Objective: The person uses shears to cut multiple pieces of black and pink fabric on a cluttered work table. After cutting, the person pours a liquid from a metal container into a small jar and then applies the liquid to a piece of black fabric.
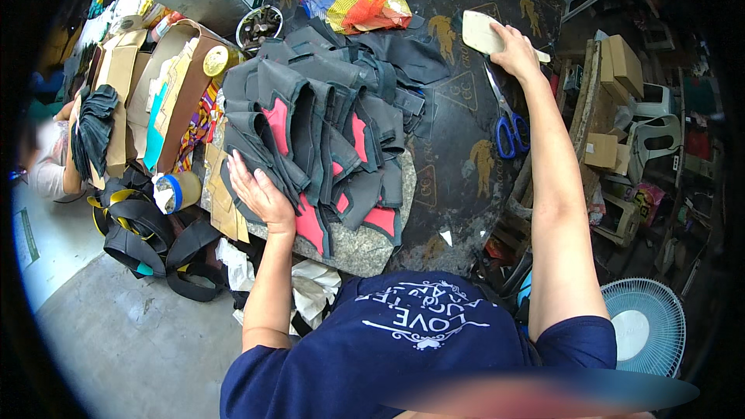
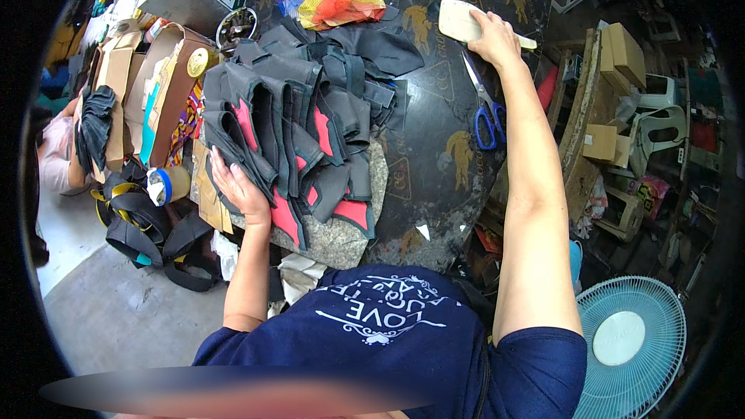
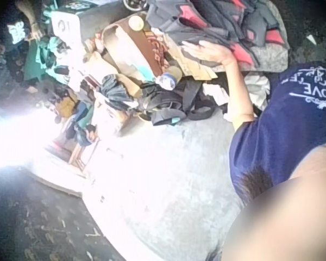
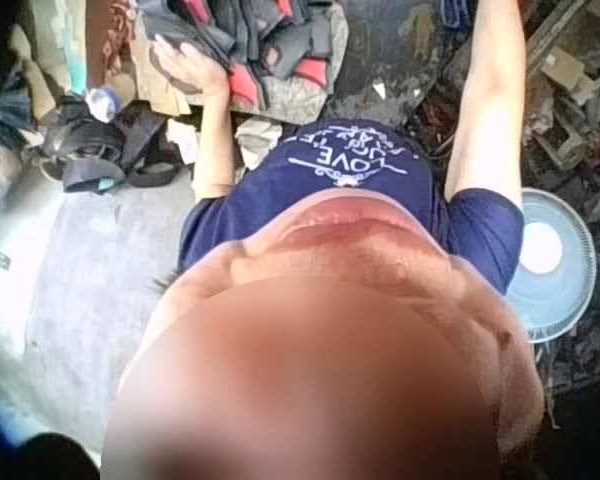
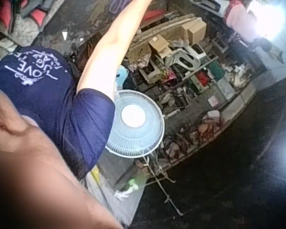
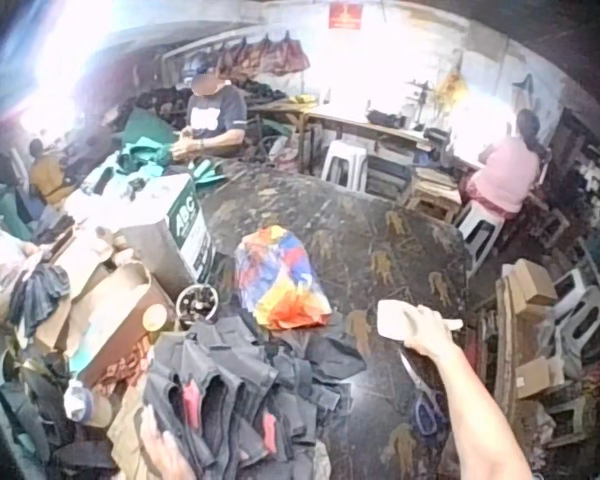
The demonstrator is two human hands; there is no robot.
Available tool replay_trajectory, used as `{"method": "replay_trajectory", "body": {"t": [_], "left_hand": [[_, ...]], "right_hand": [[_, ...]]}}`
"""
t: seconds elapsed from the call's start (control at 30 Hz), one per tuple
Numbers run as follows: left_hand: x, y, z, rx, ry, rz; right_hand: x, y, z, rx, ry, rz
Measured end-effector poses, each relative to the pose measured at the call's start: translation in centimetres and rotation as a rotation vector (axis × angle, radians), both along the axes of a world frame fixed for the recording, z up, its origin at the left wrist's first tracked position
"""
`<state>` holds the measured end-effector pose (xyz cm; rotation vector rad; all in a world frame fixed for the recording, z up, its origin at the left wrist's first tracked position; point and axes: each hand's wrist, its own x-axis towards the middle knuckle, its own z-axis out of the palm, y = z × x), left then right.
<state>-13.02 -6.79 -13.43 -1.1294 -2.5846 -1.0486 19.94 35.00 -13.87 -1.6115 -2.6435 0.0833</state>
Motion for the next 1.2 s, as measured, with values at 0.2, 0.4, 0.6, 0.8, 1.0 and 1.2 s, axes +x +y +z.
{"method": "replay_trajectory", "body": {"t": [0.2,0.4,0.6,0.8,1.0,1.2], "left_hand": [[0.1,0.0,0.1,0.007,-0.001,0.001],[-0.1,0.0,0.0,0.004,0.021,-0.016],[0.0,0.0,-0.2,0.002,0.022,0.013],[0.0,0.0,-0.3,0.000,0.017,0.031],[0.2,0.0,-0.2,-0.003,0.013,0.043],[0.2,0.0,0.1,-0.007,0.017,0.053]], "right_hand": [[-4.3,-1.4,1.7,0.056,-0.132,0.064],[-8.5,-5.2,5.3,-0.095,0.292,0.303],[-8.0,-3.5,7.3,0.069,0.217,-0.130],[-10.4,-7.6,4.9,-0.185,0.284,0.134],[-10.4,-4.8,10.0,-0.016,0.517,-0.125],[-15.8,-3.9,12.5,0.052,0.853,-0.006]]}}
